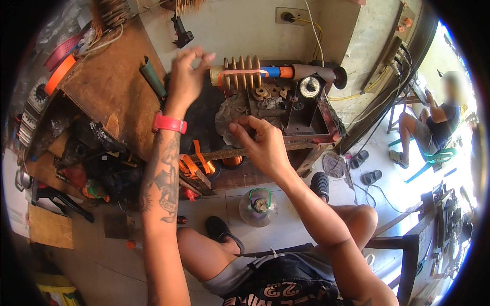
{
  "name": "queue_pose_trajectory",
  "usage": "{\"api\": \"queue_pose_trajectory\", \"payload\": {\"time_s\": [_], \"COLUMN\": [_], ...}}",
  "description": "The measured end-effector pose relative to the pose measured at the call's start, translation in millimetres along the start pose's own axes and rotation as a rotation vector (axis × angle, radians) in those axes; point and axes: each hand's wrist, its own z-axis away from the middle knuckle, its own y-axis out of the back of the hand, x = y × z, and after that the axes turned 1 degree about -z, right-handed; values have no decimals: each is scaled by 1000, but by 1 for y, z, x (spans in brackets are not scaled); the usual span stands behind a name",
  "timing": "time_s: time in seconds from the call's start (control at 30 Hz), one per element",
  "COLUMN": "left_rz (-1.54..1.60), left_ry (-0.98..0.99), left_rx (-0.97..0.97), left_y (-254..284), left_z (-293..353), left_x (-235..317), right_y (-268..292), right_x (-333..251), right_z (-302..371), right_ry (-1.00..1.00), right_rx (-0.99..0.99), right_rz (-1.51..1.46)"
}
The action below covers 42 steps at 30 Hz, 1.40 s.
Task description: The person winds copper wire by hand onto a cylindrical bobbin mounted on a low workbench. They repeatedly feed the wire, wrap it around the bobbin, and adjust the coil with both hands. The person remains seated on the floor during the task.
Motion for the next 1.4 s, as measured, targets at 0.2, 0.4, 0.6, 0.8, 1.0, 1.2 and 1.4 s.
{"api": "queue_pose_trajectory", "payload": {"time_s": [0.2, 0.4, 0.6, 0.8, 1.0, 1.2, 1.4], "left_rz": [1304, 1637, 1538, 1289, 1065, 392, -206], "left_ry": [955, 1131, 1091, 1027, 682, 337, -367], "left_rx": [-327, -167, -39, -46, -163, -201, 33], "left_y": [-2, 19, 12, -5, 19, 28, 19], "left_z": [115, 133, 134, 133, 96, 97, 59], "left_x": [50, 87, 82, 85, 69, 56, 33], "right_y": [0, 7, -25, -20, -8, 15, 43], "right_x": [19, 4, 13, 4, -4, -17, -63], "right_z": [19, 8, -47, -36, -37, -29, -81], "right_ry": [222, -79, -229, 160, 663, 517, 767], "right_rx": [-16, -82, -224, -70, 176, 200, 278], "right_rz": [159, -429, -848, -315, 526, 560, 773]}}
